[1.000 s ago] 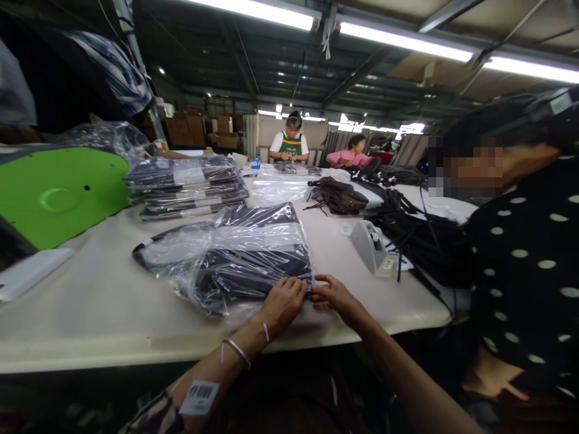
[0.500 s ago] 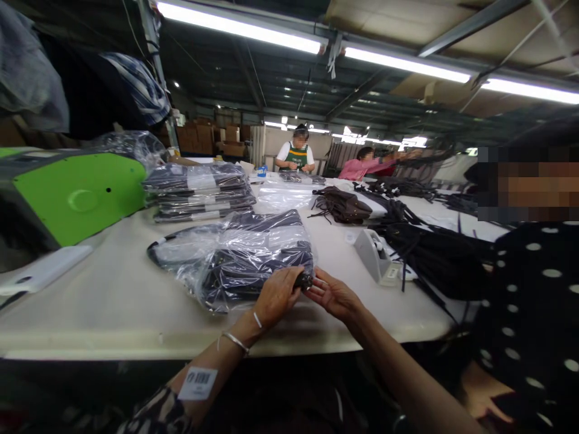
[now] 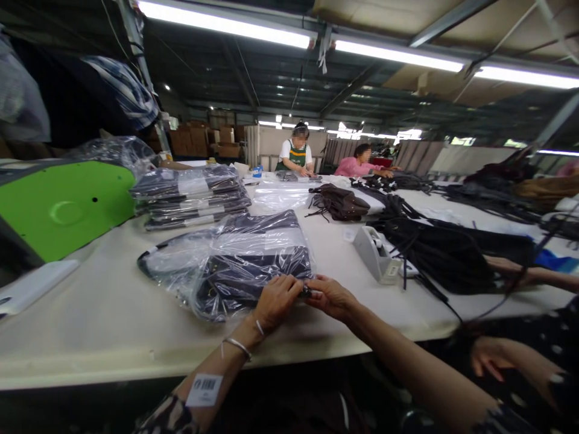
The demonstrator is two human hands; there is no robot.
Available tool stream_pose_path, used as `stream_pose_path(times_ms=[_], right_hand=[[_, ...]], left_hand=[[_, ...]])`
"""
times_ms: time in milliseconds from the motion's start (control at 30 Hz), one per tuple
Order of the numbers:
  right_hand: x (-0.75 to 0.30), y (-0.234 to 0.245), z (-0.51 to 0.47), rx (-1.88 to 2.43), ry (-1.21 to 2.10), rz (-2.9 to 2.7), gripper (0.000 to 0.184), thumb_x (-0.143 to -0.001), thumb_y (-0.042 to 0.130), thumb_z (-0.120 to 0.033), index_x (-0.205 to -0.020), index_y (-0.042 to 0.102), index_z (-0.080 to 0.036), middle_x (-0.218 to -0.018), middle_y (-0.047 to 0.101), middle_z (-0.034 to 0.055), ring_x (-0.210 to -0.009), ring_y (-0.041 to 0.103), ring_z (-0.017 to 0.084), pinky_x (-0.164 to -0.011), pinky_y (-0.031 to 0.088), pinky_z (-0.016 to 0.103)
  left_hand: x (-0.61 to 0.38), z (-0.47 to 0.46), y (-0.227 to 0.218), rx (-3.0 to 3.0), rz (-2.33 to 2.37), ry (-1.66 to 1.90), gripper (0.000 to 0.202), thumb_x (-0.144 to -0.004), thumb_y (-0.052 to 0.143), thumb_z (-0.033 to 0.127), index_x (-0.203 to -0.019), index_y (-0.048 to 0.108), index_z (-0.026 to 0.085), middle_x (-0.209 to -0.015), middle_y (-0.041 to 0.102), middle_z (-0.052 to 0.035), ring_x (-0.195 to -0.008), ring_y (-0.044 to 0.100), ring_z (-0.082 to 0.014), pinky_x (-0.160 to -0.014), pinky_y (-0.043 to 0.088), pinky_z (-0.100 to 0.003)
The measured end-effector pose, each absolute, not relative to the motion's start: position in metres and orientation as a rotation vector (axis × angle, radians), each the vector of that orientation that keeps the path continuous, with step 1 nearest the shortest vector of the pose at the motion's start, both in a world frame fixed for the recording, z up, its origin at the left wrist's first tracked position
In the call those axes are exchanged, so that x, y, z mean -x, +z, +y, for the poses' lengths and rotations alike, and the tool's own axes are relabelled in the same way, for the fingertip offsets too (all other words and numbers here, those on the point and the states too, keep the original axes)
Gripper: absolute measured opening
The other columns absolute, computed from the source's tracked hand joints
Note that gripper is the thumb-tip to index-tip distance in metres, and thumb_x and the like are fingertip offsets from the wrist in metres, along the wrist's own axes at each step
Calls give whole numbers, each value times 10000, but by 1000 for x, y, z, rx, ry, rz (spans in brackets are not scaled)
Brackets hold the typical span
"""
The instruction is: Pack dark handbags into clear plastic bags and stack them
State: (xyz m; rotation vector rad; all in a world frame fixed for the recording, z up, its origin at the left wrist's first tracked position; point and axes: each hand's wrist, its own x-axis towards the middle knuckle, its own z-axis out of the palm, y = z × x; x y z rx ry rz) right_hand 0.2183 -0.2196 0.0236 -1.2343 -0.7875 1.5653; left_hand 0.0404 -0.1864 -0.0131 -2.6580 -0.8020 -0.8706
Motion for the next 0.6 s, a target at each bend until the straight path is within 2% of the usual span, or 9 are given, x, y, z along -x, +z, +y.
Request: stream_pose_path(times_ms=[100, 167, 267, 333, 467, 533, 600], right_hand=[[-217, 21, -218, 1198, 1624, -641, 404, -588, 805, -232, -888, 533, -223, -823, 674, -13, -716, 656, 159, -687, 546, 297], [-217, 19, -216, 1192, 1605, -575, 453, -561, 802, -188, -916, 523, -221, -802, 666, -18, -678, 643, 148, -656, 534, 285], [-217, 14, -212, 1153, 1585, -544, 550, -522, 784, -136, -989, 504, -219, -789, 668, -15, -626, 631, 146, -619, 527, 289], [-216, 7, -210, 1101, 1598, -509, 560, -519, 763, -129, -1000, 491, -222, -773, 663, -20, -608, 628, 149, -609, 528, 294], [-213, -8, -207, 1032, 1642, -463, 532, -503, 743, -150, -968, 493, -216, -787, 652, -15, -610, 640, 155, -602, 531, 298], [-223, -7, -209, 1057, 1679, -580, 594, -506, 787, -201, -1036, 519, -200, -859, 661, 16, -654, 663, 176, -629, 547, 331], [-247, 4, -212, 1182, 1579, -795, 605, -540, 822, -280, -1078, 564, -178, -893, 658, 38, -695, 663, 177, -640, 547, 333]], left_hand=[[-42, -186, -14, 2659, -824, -829, 132, -982, 457, 223, -1046, 571, 205, -908, 628, -33, -810, 576, -190, -732, 453, -322], [-45, -186, -17, 2620, -818, -864, 147, -982, 455, 213, -1070, 571, 198, -951, 647, -44, -841, 590, -193, -752, 457, -323], [-49, -187, -24, 2471, -765, -1006, 210, -980, 429, 166, -1129, 576, 167, -1151, 655, -103, -1072, 593, -227, -916, 442, -371], [-48, -185, -29, 2379, -753, -1064, 259, -974, 411, 143, -1161, 588, 171, -1220, 647, -110, -1171, 564, -247, -1007, 395, -405], [-38, -173, -39, 2394, -659, -1049, 346, -949, 404, 118, -1221, 595, 213, -1091, 703, -53, -1034, 630, -208, -959, 414, -353], [-34, -167, -42, 2425, -605, -1062, 399, -915, 401, 85, -1234, 594, 226, -1067, 714, -34, -990, 645, -189, -927, 431, -324], [-34, -166, -43, 2465, -615, -1063, 465, -864, 400, 42, -1232, 595, 249, -1061, 721, -16, -971, 652, -178, -906, 445, -308]])
